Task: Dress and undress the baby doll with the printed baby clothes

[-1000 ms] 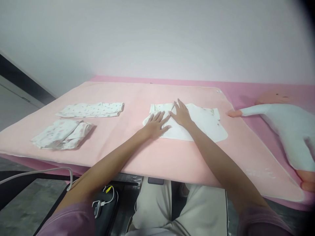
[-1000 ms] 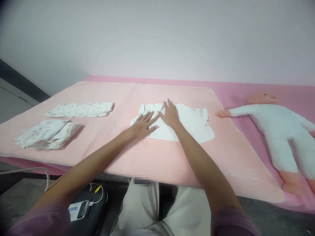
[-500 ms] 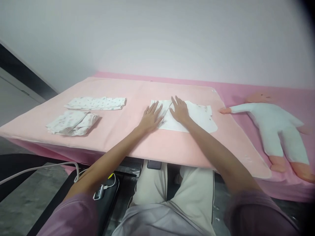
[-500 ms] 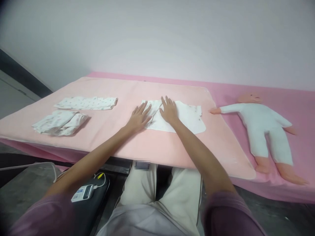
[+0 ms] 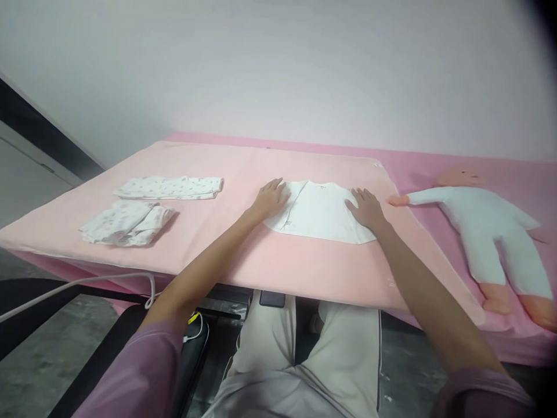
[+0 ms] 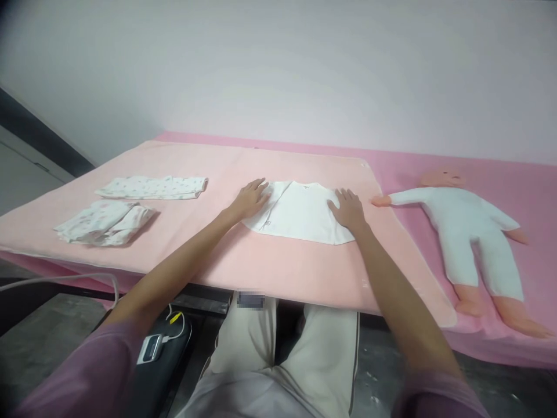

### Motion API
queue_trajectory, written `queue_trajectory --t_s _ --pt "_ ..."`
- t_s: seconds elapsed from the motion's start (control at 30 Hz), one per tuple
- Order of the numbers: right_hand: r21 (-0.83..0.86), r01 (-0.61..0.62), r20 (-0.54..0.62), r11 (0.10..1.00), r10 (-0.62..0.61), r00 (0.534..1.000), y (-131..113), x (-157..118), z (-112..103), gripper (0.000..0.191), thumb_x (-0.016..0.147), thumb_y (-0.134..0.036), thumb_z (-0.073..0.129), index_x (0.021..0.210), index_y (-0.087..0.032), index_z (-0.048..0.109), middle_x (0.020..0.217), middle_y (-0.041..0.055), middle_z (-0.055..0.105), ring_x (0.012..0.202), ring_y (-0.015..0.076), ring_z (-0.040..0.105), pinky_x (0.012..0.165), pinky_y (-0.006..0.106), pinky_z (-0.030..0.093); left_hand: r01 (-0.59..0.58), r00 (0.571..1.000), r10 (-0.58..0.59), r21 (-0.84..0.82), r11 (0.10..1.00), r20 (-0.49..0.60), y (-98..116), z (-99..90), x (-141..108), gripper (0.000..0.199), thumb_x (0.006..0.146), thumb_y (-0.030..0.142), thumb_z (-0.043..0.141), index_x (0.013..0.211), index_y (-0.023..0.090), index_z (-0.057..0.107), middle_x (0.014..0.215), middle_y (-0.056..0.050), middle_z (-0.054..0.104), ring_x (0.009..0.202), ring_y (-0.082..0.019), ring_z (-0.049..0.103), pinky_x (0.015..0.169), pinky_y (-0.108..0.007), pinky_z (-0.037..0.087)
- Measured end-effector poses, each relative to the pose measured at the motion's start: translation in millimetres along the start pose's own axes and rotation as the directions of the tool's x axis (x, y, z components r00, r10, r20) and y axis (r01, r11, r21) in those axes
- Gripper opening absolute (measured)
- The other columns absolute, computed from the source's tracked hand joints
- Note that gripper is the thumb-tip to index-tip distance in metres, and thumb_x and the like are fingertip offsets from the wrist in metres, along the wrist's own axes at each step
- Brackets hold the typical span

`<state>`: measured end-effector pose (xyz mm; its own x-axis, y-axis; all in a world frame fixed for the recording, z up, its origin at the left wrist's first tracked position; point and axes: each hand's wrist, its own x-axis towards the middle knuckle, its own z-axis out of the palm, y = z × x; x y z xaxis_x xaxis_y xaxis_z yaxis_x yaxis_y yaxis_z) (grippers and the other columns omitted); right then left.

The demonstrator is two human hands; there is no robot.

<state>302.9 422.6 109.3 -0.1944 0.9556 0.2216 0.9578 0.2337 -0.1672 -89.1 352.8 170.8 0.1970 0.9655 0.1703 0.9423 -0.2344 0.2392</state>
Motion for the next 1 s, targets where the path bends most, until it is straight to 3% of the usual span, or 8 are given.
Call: queue_trajectory --t_s 0.1,0.23,0.33,0.47,0.63,0.8,0.9,1.0 --pt "-0.011 0.003 -0.076 1.0 -0.004 0.997 -1 -5 11 0.076 0.114 -0.056 0.036 0.173 -0.01 0.05 0.182 0.0208 0.045 0.172 0.0408 0.038 0.142 0.066 0.026 0.032 0.995 -0.037 0.054 0.998 0.09 3 17.2 34 0.074 0.118 0.05 0.03 0.182 0.012 0.035 0.191 -0.014 0.029 0.178 -0.031 0.027 0.147 -0.052 0.018" --pt "0.017 0.122 -0.169 0.992 -0.118 0.979 -2 -7 2 0.08 0.115 -0.06 0.034 0.18 -0.012 0.04 0.188 0.0201 0.032 0.177 0.0395 0.028 0.144 0.07 0.015 0.038 0.998 -0.042 0.087 0.996 0.05 -2 34.9 42 0.079 0.117 0.056 0.029 0.184 0.013 0.031 0.191 -0.015 0.027 0.179 -0.033 0.025 0.147 -0.054 0.015" --pt "0.079 0.293 -0.061 0.953 -0.289 0.956 -11 -11 -9 0.081 0.117 -0.064 0.032 0.185 -0.02 0.031 0.193 0.0105 0.023 0.181 0.0325 0.02 0.148 0.06 0.014 0.052 0.997 -0.048 0.072 0.996 -0.057 -6 38.8 37 0.084 0.116 0.061 0.031 0.186 0.016 0.025 0.194 -0.013 0.017 0.181 -0.034 0.018 0.147 -0.057 0.011" --pt "0.167 0.237 0.159 0.957 -0.263 0.952 -23 -15 -13 0.087 0.115 -0.074 0.028 0.184 -0.023 0.035 0.192 0.0075 0.023 0.18 0.0339 0.02 0.149 0.057 0.019 0.083 0.996 -0.085 0.078 0.993 0.016 -4 36.3 33 0.083 0.116 0.063 0.03 0.185 0.016 0.032 0.192 -0.014 0.026 0.179 -0.037 0.023 0.146 -0.062 0.01" --pt "0.171 0.258 0.116 0.951 -0.28 0.953 -23 -16 -10 0.089 0.115 -0.076 0.022 0.186 -0.024 0.028 0.194 0.007 0.016 0.181 0.0332 0.015 0.149 0.061 0.01 0.068 0.994 -0.062 0.07 0.995 -0.088 -1 34.2 31 0.081 0.116 0.062 0.035 0.185 0.021 0.031 0.194 -0.01 0.017 0.182 -0.034 0.014 0.147 -0.058 0.009" --pt "0.152 0.246 0.186 0.957 -0.272 0.944 -25 -13 -14 0.085 0.116 -0.072 0.022 0.186 -0.024 0.028 0.193 0.0086 0.021 0.181 0.0329 0.016 0.149 0.063 0.01 0.069 0.996 -0.068 0.021 0.997 -0.06 3 34.0 35 0.071 0.118 0.055 0.036 0.178 0.018 0.047 0.19 -0.013 0.032 0.18 -0.033 0.024 0.147 -0.057 0.013" --pt "0.16 0.29 0.054 0.944 -0.301 0.952 -44 -25 -46 0.079 0.117 -0.065 0.025 0.183 -0.022 0.036 0.19 0.0108 0.029 0.18 0.034 0.023 0.148 0.065 0.009 -0.002 0.964 -0.023 -0.094 0.996 -0.264 24 14.7 23 0.065 0.12 0.055 0.035 0.169 0.02 0.057 0.185 -0.014 0.043 0.176 -0.033 0.033 0.146 -0.057 0.019" --pt "0.263 0.336 -0.277 0.904 -0.263 0.924 -73 -67 -99 0.063 0.119 -0.058 0.032 0.17 -0.03 0.055 0.179 0.0087 0.053 0.172 0.0359 0.042 0.146 0.068 0.023 -0.239 0.85 0.065 -0.273 0.932 -0.523 64 -16.6 -28 0.06 0.123 0.057 0.026 0.154 0.025 0.065 0.163 -0.012 0.067 0.158 -0.029 0.056 0.137 -0.055 0.041"
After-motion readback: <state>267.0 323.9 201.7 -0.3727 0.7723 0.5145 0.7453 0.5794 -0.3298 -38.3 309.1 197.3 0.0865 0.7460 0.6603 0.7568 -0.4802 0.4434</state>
